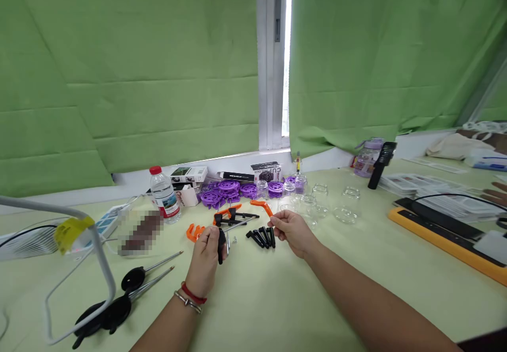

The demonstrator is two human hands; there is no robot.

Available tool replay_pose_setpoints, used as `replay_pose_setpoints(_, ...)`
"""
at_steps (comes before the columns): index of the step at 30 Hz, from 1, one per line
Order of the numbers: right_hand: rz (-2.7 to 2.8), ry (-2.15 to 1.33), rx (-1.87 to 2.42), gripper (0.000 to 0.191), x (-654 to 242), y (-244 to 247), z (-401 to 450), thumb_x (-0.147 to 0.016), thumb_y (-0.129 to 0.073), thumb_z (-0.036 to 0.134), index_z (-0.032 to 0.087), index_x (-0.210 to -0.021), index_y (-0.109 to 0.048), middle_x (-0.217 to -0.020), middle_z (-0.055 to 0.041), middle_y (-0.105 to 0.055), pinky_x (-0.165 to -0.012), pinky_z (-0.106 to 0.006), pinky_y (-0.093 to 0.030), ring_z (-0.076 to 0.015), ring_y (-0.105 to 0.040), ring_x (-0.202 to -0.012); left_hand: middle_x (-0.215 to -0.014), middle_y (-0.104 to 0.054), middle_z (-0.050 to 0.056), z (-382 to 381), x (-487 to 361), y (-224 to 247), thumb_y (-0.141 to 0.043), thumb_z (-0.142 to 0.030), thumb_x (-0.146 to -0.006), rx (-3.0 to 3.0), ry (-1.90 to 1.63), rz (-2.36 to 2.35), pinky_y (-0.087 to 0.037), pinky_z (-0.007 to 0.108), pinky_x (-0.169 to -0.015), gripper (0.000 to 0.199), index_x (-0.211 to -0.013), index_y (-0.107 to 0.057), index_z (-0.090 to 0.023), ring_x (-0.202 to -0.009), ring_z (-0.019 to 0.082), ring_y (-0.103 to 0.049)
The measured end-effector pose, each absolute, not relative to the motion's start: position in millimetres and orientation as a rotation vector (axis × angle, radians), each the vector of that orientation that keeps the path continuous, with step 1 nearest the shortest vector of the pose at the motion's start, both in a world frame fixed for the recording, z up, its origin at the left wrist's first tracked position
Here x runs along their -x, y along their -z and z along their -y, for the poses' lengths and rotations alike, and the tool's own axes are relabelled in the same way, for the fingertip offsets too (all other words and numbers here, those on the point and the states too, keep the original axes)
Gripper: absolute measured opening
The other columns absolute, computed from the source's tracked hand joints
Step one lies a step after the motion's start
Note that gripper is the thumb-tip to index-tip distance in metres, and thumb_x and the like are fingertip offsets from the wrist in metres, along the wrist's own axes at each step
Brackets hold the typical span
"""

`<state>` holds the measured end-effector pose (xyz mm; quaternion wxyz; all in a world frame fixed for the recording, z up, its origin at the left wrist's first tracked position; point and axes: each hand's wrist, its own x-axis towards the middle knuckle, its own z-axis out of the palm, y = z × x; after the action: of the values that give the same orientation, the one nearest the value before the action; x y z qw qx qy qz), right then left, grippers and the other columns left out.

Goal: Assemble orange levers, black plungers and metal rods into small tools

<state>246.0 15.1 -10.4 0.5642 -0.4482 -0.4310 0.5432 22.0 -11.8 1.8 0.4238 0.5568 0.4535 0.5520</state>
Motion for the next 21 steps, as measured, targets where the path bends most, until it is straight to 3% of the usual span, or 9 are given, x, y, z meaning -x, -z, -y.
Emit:
replay_pose_setpoints(4, 1.083, -1.379, 1.006, 0.044, -245, 11, -14, -0.059, -0.077, 0.037, 0.015, -0.091, -0.057, -0.068, -0.0005, -0.065, -0.042, -0.020, -0.032, -0.0072, -0.051, -0.047, -0.052, -0.049, -0.002, 14, -25, -2, -0.038, -0.054, -0.088, -1.431, -1.360, -1.124, -0.032, 0.024, -0.046, 0.041, -0.066, -0.045, -0.020, -0.047, 0.011, -0.043)
replay_pose_setpoints(14, 1.173, -1.503, 1.025, 0.037, -235, 18, -9, -0.058, -0.078, 0.033, 0.014, -0.086, -0.063, -0.063, 0.0021, -0.062, -0.042, -0.020, -0.033, -0.0061, -0.049, -0.046, -0.059, -0.051, -0.002, 8, -18, 9, -0.041, -0.052, -0.087, -1.507, -1.287, -1.080, -0.035, 0.024, -0.048, 0.034, -0.079, -0.051, -0.020, -0.049, 0.012, -0.045)
replay_pose_setpoints(17, 1.220, -1.559, 0.986, 0.037, -232, 18, -5, -0.058, -0.079, 0.034, 0.014, -0.086, -0.064, -0.061, 0.0029, -0.060, -0.042, -0.020, -0.032, -0.0063, -0.050, -0.047, -0.058, -0.050, -0.004, 7, -14, 13, -0.054, -0.050, -0.079, -1.527, -1.230, -1.066, -0.036, 0.023, -0.049, 0.032, -0.090, -0.051, -0.020, -0.050, 0.012, -0.045)
replay_pose_setpoints(21, 1.241, -1.625, 0.937, 0.037, -227, 18, 0, -0.059, -0.079, 0.033, 0.014, -0.087, -0.065, -0.061, 0.0026, -0.060, -0.044, -0.020, -0.032, -0.0071, -0.051, -0.049, -0.074, -0.054, -0.002, 11, -14, 11, -0.076, -0.038, -0.061, -1.519, -1.154, -1.075, -0.040, 0.023, -0.055, 0.046, -0.096, -0.051, -0.020, -0.062, 0.012, -0.049)
